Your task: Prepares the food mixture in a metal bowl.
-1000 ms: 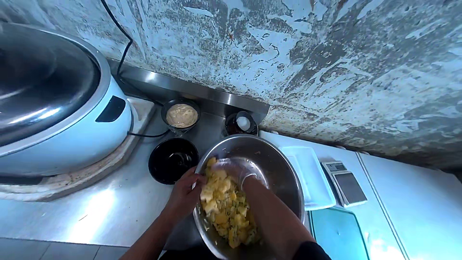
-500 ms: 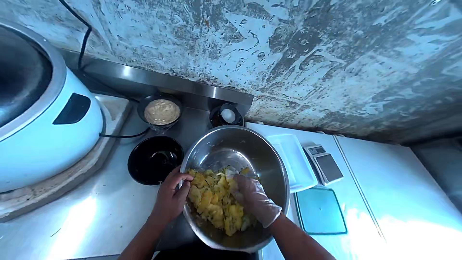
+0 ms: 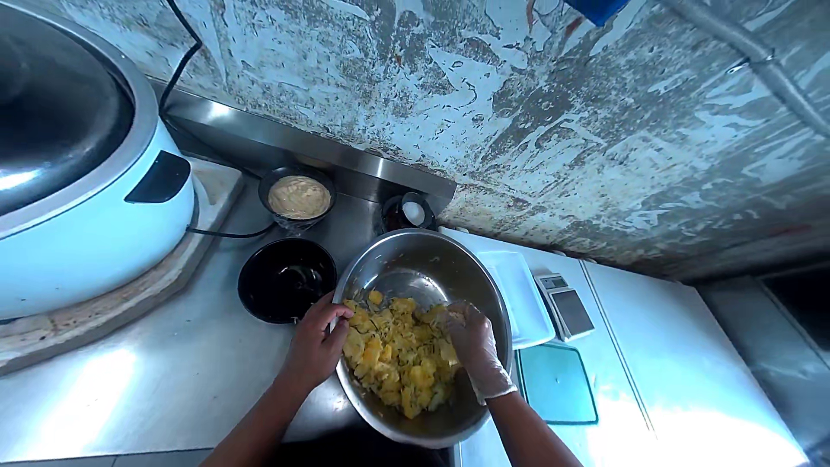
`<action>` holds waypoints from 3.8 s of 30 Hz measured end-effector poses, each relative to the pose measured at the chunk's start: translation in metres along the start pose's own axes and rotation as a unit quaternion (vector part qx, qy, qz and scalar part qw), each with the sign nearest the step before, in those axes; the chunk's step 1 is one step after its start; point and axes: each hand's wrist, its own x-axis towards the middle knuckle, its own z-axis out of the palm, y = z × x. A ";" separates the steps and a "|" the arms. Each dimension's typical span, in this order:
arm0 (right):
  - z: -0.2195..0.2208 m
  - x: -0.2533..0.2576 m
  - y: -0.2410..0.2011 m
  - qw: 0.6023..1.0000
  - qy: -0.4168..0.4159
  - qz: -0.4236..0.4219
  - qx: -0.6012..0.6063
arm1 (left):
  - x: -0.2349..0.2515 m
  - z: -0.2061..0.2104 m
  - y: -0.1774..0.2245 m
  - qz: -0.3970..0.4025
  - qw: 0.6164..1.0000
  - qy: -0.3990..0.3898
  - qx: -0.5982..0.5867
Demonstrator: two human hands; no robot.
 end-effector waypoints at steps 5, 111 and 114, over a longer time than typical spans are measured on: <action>0.001 -0.002 0.001 0.994 -0.007 -0.028 0.102 | 0.001 -0.003 0.001 0.001 1.000 -0.008 0.012; -0.015 0.026 0.056 0.967 0.012 0.123 0.224 | 0.007 -0.004 -0.004 0.039 0.999 -0.019 0.001; 0.020 0.005 0.051 0.944 0.030 0.219 0.245 | 0.005 -0.002 -0.003 0.041 0.999 -0.011 0.009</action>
